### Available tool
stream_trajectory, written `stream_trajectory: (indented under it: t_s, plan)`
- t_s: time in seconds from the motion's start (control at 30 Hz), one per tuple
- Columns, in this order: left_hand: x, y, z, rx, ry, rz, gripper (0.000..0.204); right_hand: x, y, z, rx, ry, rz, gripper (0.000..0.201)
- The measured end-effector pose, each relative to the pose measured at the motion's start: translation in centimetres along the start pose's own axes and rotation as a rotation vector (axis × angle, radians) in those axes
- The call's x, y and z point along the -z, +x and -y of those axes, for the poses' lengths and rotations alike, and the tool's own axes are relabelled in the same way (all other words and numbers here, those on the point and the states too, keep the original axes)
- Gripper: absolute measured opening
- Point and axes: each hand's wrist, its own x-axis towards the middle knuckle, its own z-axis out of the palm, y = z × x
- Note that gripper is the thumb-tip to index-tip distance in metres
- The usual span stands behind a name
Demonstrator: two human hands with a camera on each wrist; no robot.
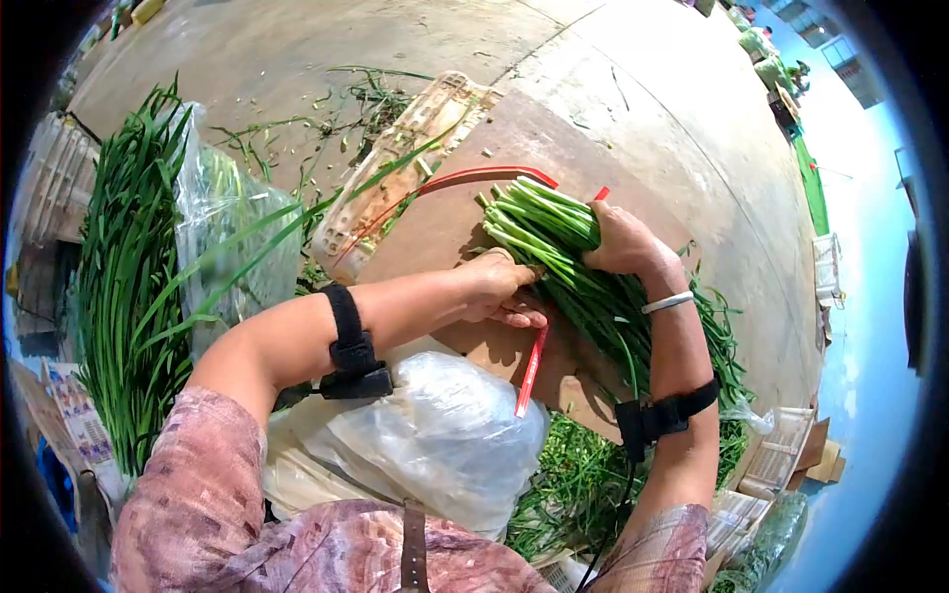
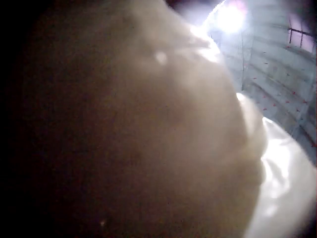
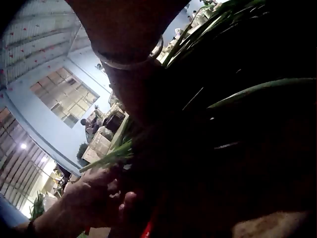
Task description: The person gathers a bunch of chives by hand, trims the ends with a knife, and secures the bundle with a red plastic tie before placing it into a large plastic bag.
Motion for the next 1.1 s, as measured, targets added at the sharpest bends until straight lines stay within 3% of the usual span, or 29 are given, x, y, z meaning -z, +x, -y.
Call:
stream_trajectory:
  t_s: [0.13,0.23,0.43,0.5,0.53,0.57,0.63,0.67,0.73,0.77,0.8,0.9,0.97,1.0,1.03,1.1]
  plan:
    - [0.0,0.1,0.1,0.011,-0.008,-0.033,0.032,1.5,-0.5,0.7,-0.026,0.095,0.109,0.089]
    - [0.2,-0.1,-0.1,0.025,0.029,-0.013,0.032,1.5,-0.7,-0.5,0.067,0.149,0.060,0.100]
    - [0.1,0.2,0.0,-0.022,0.079,0.023,0.024,-0.4,-1.8,-1.8,0.198,0.260,-0.047,0.083]
    - [-0.1,0.4,0.0,-0.027,0.085,0.061,0.024,-0.9,-2.6,0.2,0.082,0.295,-0.152,0.069]
    - [-0.3,0.5,0.0,-0.049,0.107,0.049,0.024,-2.6,-2.8,0.1,0.108,0.163,-0.292,0.059]
    - [-0.6,0.6,0.1,-0.070,0.122,0.022,0.024,-2.7,-3.0,1.3,0.037,0.175,-0.266,0.060]
    - [-1.5,0.2,-0.5,-0.042,0.069,-0.013,0.023,-5.5,-2.4,1.2,-0.012,0.063,-0.390,0.059]
    - [-1.5,0.6,-0.3,-0.123,0.103,0.005,0.024,-7.7,-1.5,-0.8,0.044,-0.017,-0.522,0.060]
    - [-1.7,1.5,-0.2,-0.149,0.099,-0.094,0.028,-7.3,-0.8,-1.6,0.083,-0.042,-0.478,0.059]
    - [-2.3,-0.4,-0.9,-0.146,0.105,-0.179,0.025,-6.4,-0.9,-1.2,-0.015,-0.010,-0.362,0.059]
    - [-1.6,-0.3,-0.9,-0.168,0.096,-0.239,0.025,-6.3,-0.4,-2.4,0.047,0.003,-0.362,0.059]
    - [-2.0,1.8,-0.8,-0.190,0.513,-0.237,0.023,-3.8,-1.0,-1.4,-0.038,0.046,-0.175,0.058]
    - [-1.9,2.1,-0.7,-0.184,0.793,-0.205,0.022,-2.6,-2.0,0.3,-0.048,-0.018,-0.202,0.060]
    - [-2.0,0.6,-1.2,-0.339,1.093,-0.236,0.021,-2.6,-1.3,0.1,-0.215,-0.133,-0.216,0.063]
    - [-2.5,-0.7,-1.9,-0.489,1.392,-0.271,0.020,-2.5,-0.9,-0.2,-0.183,-0.143,-0.216,0.063]
    - [-4.8,-8.4,-2.3,-0.601,1.592,-0.432,0.015,-1.8,-0.9,0.0,-0.191,-0.295,-0.477,0.056]
